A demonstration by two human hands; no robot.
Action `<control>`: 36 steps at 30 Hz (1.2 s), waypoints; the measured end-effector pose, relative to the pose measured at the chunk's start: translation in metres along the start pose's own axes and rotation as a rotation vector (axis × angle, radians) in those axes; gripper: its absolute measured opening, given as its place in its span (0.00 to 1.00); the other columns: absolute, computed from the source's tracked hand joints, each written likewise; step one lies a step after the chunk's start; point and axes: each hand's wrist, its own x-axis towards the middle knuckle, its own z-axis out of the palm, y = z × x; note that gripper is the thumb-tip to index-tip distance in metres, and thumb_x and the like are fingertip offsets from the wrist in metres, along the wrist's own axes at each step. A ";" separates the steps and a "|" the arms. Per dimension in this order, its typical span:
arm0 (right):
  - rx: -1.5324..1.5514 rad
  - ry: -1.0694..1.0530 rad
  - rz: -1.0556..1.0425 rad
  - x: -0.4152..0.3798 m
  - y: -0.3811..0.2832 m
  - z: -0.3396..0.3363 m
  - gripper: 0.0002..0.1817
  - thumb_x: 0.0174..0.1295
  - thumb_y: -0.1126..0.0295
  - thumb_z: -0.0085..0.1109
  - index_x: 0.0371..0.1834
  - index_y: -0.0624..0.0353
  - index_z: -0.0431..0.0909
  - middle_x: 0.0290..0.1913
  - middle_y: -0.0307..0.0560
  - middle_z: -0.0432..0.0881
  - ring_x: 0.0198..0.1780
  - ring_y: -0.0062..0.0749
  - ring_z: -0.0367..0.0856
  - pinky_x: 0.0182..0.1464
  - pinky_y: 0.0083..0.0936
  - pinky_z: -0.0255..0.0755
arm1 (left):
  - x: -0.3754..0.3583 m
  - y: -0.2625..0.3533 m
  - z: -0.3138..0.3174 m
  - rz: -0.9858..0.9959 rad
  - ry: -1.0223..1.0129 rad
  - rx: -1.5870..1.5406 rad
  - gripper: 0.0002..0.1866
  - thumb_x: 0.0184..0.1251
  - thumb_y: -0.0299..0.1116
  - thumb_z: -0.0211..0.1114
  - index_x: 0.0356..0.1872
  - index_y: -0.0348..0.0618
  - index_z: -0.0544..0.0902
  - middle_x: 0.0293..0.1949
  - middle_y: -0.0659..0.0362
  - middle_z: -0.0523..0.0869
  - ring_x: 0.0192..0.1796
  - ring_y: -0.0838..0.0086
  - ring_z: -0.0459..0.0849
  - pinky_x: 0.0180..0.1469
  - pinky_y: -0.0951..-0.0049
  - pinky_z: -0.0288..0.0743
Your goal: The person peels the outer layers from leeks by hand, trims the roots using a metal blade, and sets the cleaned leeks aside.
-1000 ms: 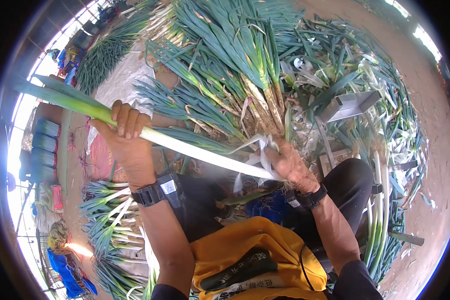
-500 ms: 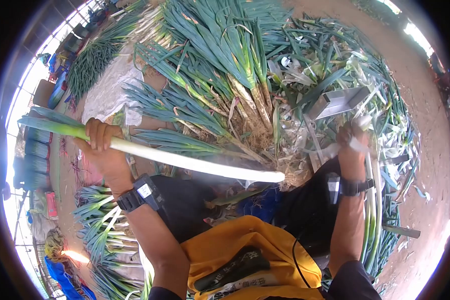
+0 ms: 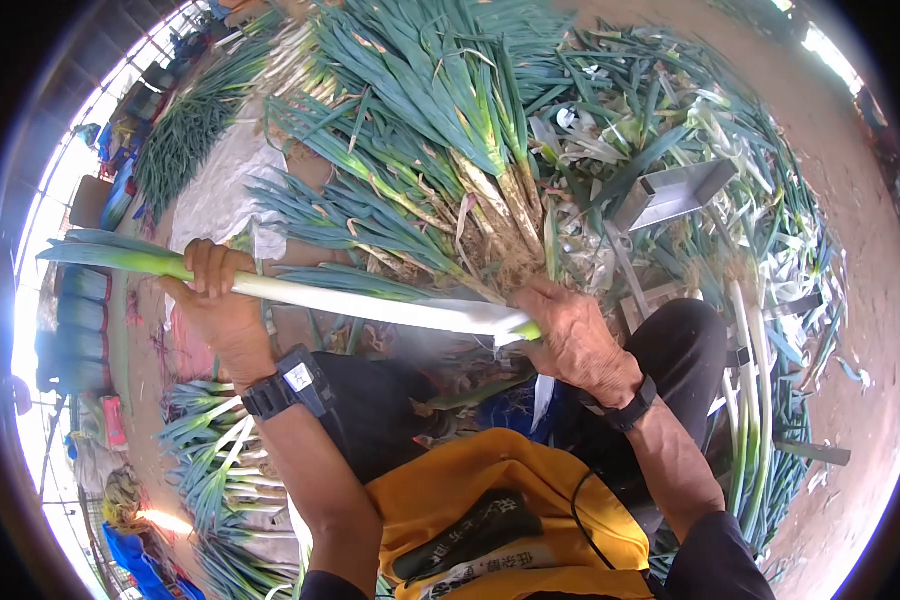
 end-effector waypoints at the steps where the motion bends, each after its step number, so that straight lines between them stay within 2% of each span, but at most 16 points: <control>1: 0.000 -0.002 -0.005 0.000 -0.001 0.001 0.20 0.45 0.76 0.68 0.43 0.61 0.77 0.41 0.53 0.79 0.40 0.55 0.82 0.40 0.39 0.78 | 0.000 0.001 -0.002 0.007 -0.002 0.013 0.29 0.73 0.63 0.51 0.30 0.43 0.68 0.20 0.65 0.64 0.20 0.79 0.61 0.24 0.77 0.59; 3: -0.030 -0.045 0.050 -0.002 -0.003 0.003 0.19 0.44 0.76 0.67 0.43 0.61 0.76 0.41 0.53 0.79 0.41 0.55 0.81 0.40 0.40 0.78 | 0.000 0.002 0.000 0.022 0.010 0.028 0.29 0.73 0.62 0.51 0.31 0.43 0.68 0.20 0.65 0.64 0.20 0.80 0.61 0.24 0.77 0.59; 9: -0.112 0.008 0.008 -0.001 -0.003 0.007 0.18 0.44 0.77 0.66 0.42 0.60 0.76 0.40 0.53 0.80 0.39 0.55 0.82 0.38 0.40 0.79 | -0.006 0.001 0.006 0.086 0.101 0.164 0.27 0.75 0.60 0.51 0.31 0.44 0.66 0.21 0.66 0.62 0.20 0.81 0.60 0.24 0.78 0.59; 10: -0.119 -0.003 0.018 -0.002 -0.002 0.007 0.19 0.44 0.77 0.66 0.42 0.60 0.76 0.39 0.53 0.80 0.39 0.54 0.82 0.37 0.40 0.79 | -0.003 0.005 0.000 0.079 0.156 0.131 0.29 0.74 0.65 0.46 0.31 0.46 0.69 0.18 0.66 0.64 0.18 0.80 0.61 0.22 0.77 0.60; 14: -0.088 -0.024 -0.011 -0.001 0.000 0.002 0.18 0.40 0.76 0.65 0.39 0.60 0.77 0.34 0.52 0.77 0.35 0.53 0.81 0.34 0.39 0.77 | -0.003 0.003 -0.002 0.079 0.107 0.045 0.29 0.75 0.64 0.45 0.32 0.45 0.70 0.18 0.65 0.65 0.18 0.78 0.63 0.23 0.75 0.62; 17: -0.100 -0.051 -0.037 -0.005 0.002 0.000 0.19 0.38 0.75 0.66 0.38 0.61 0.78 0.33 0.51 0.76 0.32 0.53 0.80 0.34 0.40 0.77 | -0.005 0.002 -0.001 0.075 0.148 0.037 0.29 0.76 0.64 0.44 0.32 0.45 0.70 0.18 0.65 0.65 0.18 0.77 0.64 0.23 0.75 0.63; 21: -0.172 -0.046 -0.025 -0.003 -0.004 -0.006 0.21 0.38 0.72 0.68 0.40 0.60 0.77 0.35 0.49 0.76 0.33 0.50 0.81 0.34 0.39 0.78 | -0.006 0.002 -0.004 0.081 0.193 0.065 0.30 0.74 0.65 0.46 0.32 0.45 0.71 0.19 0.65 0.66 0.18 0.77 0.64 0.23 0.75 0.63; 23: -0.214 -0.085 -0.028 -0.004 -0.003 -0.009 0.22 0.39 0.71 0.68 0.41 0.59 0.77 0.34 0.47 0.76 0.33 0.49 0.81 0.33 0.38 0.78 | -0.007 0.003 -0.007 0.092 0.181 0.106 0.26 0.75 0.59 0.52 0.33 0.43 0.70 0.21 0.66 0.64 0.20 0.80 0.61 0.25 0.77 0.60; 27: -0.146 -0.047 -0.072 -0.007 -0.003 -0.011 0.17 0.38 0.73 0.66 0.37 0.58 0.77 0.33 0.47 0.74 0.33 0.48 0.80 0.33 0.38 0.77 | -0.008 0.003 -0.010 0.094 0.223 0.107 0.26 0.74 0.59 0.54 0.33 0.44 0.70 0.21 0.66 0.64 0.21 0.80 0.61 0.26 0.77 0.60; 29: -0.138 -0.049 -0.082 -0.007 -0.004 -0.017 0.16 0.38 0.74 0.65 0.35 0.59 0.77 0.33 0.46 0.74 0.32 0.48 0.80 0.32 0.38 0.77 | -0.007 0.003 -0.009 0.098 0.353 0.065 0.31 0.69 0.68 0.52 0.29 0.46 0.70 0.18 0.66 0.65 0.18 0.78 0.63 0.23 0.76 0.61; 36: -0.211 -0.049 -0.047 -0.008 -0.001 -0.023 0.17 0.38 0.74 0.65 0.36 0.59 0.77 0.32 0.47 0.73 0.33 0.45 0.79 0.33 0.37 0.77 | -0.005 0.002 -0.008 0.147 0.466 0.091 0.31 0.68 0.69 0.52 0.27 0.48 0.68 0.18 0.66 0.63 0.18 0.78 0.62 0.23 0.76 0.59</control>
